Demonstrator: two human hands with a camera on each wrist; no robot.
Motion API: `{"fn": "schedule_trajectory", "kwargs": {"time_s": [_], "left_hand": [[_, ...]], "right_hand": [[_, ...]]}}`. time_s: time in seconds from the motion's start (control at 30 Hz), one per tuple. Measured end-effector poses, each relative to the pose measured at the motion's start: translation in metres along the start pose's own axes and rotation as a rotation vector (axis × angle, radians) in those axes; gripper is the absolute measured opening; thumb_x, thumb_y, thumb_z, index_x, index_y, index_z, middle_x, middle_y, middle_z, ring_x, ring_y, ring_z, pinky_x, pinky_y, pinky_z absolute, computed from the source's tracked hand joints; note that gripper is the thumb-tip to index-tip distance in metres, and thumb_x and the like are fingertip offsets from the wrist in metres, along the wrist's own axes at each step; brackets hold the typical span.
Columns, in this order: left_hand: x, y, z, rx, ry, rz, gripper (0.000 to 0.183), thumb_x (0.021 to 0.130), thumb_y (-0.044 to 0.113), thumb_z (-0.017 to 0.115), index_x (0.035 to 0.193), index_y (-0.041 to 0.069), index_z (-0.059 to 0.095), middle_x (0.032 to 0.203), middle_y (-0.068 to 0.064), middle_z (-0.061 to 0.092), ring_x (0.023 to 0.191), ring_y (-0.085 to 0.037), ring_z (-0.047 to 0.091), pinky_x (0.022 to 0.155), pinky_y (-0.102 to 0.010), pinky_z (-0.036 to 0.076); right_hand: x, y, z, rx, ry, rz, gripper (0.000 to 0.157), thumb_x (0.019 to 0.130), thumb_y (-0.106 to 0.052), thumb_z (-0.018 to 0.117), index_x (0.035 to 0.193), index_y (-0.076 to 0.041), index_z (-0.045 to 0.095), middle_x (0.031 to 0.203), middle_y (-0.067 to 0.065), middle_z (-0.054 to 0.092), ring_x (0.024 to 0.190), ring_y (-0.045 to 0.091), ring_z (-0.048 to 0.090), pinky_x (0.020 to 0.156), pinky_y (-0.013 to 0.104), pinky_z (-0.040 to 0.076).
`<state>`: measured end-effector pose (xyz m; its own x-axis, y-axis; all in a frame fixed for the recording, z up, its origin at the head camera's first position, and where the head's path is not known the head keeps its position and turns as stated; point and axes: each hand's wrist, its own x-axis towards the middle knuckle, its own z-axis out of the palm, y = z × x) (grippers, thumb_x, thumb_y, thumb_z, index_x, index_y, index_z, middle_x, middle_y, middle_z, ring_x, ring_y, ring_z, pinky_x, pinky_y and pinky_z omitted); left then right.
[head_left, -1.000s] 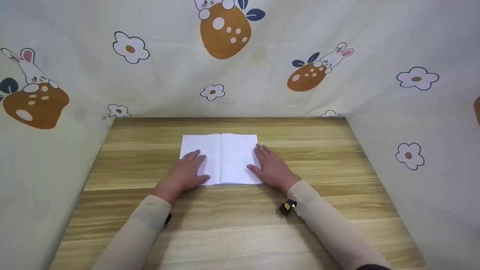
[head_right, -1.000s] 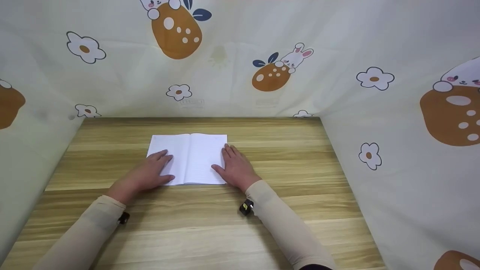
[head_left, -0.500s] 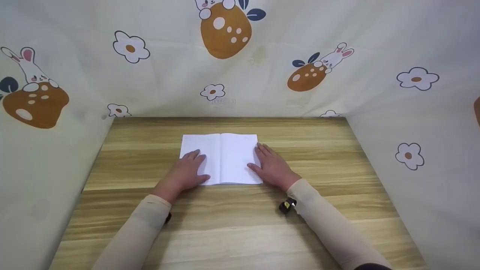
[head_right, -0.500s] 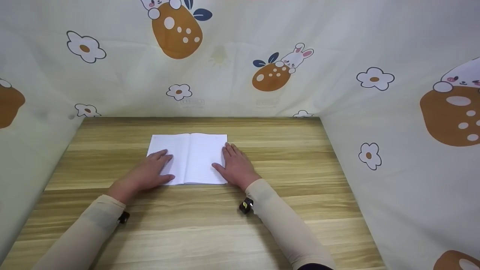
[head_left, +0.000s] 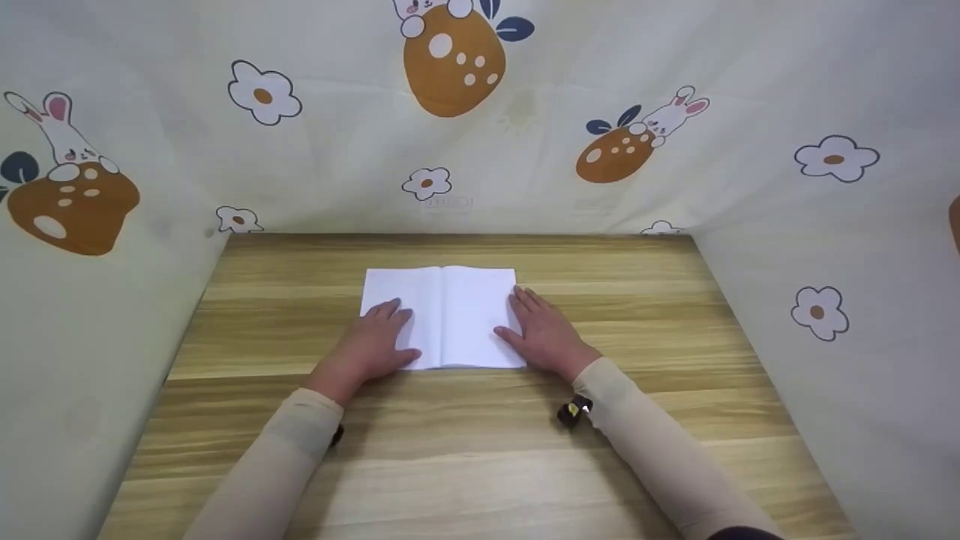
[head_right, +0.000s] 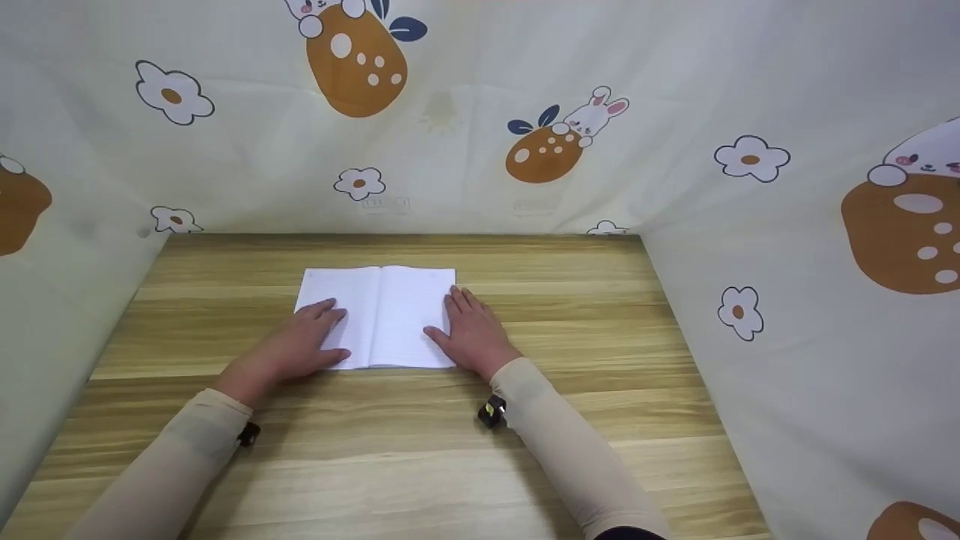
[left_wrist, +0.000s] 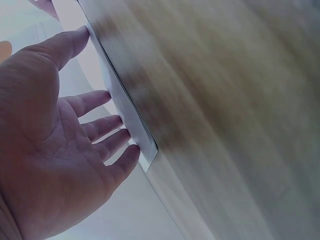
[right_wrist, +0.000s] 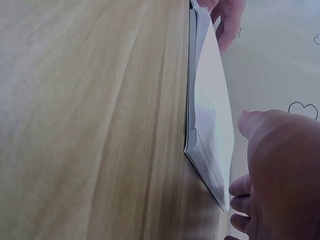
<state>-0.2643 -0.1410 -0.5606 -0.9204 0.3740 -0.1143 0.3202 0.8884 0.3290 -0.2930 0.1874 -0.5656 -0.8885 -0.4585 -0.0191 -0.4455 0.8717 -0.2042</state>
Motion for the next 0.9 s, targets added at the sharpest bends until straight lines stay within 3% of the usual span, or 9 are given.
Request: {"fn": "schedule_trajectory", "kwargs": {"time_s": [0.9], "left_hand": [[0.0,-0.0015,0.0012,-0.016,0.004,-0.005,0.079,0.094,0.048,0.066,0.153,0.003,0.04,0.161,-0.023,0.029,0.149,-0.042,0.025,0.118,-0.059,0.026]], "right_hand": [[-0.0013,-0.0022,0.0014,0.028,0.004,-0.038,0.076,0.104,-0.058,0.038,0.155,-0.001,0.036,0.164,0.014,0.029,0.152,0.032,0.024,0.123,0.044,0.021]]}}
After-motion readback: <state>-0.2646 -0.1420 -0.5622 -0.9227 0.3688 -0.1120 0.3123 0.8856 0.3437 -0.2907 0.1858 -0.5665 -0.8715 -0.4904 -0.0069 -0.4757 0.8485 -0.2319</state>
